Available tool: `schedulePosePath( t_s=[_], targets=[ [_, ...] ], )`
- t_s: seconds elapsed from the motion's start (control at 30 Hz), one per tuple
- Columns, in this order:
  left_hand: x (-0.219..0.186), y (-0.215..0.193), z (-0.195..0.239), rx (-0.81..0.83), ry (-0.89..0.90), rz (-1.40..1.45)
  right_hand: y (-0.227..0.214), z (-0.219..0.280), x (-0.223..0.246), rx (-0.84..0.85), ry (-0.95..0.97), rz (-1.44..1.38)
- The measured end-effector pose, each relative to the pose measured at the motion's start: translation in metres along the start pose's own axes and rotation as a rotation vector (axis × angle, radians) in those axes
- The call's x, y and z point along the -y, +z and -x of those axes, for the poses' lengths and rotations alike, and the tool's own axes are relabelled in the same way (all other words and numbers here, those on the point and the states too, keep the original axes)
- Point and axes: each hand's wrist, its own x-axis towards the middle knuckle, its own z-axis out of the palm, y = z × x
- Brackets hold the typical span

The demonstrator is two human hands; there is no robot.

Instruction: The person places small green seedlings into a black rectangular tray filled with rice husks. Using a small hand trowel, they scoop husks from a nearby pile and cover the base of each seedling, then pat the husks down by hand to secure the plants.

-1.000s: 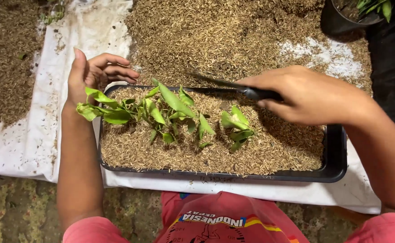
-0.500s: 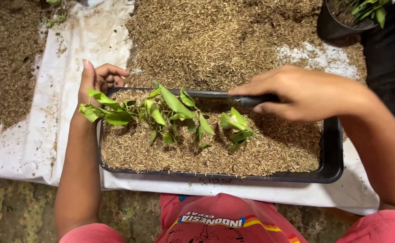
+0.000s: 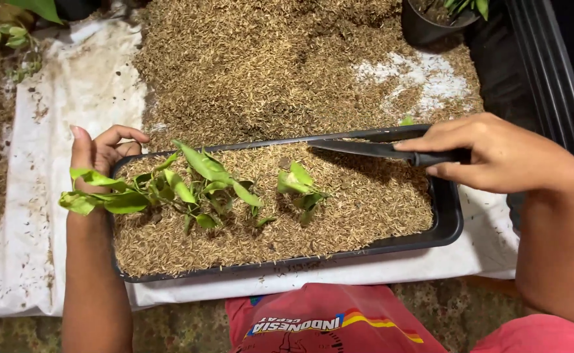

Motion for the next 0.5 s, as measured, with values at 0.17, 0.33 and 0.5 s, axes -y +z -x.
schedulePosePath(
  t_s=[0.17,0.33,0.5],
  targets=[
    [-0.001,0.002,0.001,-0.047,-0.041,0.030,0.001,-0.002,0.008,-0.058,0.031,-0.047],
    [0.002,-0.004,0.001,0.002,-0.017,-0.007,-0.001,-0.009,0.020,-0.033,-0.041,-0.064],
    [0.011,-0.015,-0.003,0.023,0.000,-0.010,0.008,0.045,-0.001,-0.122,0.047,-0.159]
  ],
)
